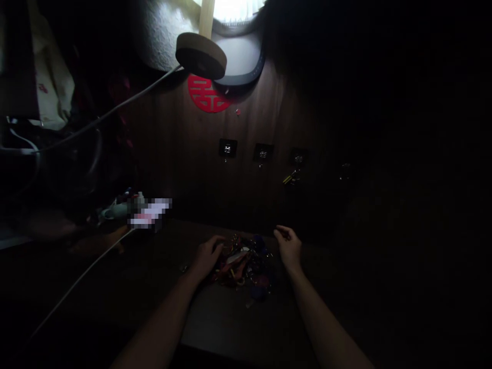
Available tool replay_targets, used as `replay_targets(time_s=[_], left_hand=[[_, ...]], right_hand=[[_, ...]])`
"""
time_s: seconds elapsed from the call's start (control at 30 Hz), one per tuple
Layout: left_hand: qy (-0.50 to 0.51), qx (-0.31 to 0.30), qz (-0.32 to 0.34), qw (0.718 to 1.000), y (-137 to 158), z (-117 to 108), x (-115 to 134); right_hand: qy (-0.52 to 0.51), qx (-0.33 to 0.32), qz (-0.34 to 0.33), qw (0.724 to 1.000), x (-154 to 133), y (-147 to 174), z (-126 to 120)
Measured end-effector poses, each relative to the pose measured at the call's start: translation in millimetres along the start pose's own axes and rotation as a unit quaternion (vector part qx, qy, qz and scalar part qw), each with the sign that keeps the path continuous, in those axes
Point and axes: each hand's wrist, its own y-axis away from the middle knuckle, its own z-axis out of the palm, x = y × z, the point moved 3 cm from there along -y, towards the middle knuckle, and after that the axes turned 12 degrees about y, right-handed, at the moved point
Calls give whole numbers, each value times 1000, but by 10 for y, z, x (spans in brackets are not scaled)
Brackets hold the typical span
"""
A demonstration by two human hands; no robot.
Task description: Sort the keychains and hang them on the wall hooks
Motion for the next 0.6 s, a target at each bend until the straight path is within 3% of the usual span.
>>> replay_targets(time_s=[0.17, 0.4, 0.47, 0.6], left_hand=[[-30, 38, 6, 999, -49, -99, -29], [-108, 182, -53, 976, -90, -438, -49], [-154, 172, -59, 971, -91, -467, -60], [-244, 81, -67, 964, -80, -400, -79]], right_hand=[[15, -42, -3, 999, 83, 214, 85], [67, -111, -62, 990, 37, 325, 143], [81, -116, -76, 987, 51, 342, 154], [100, -134, -105, 980, 61, 364, 182]])
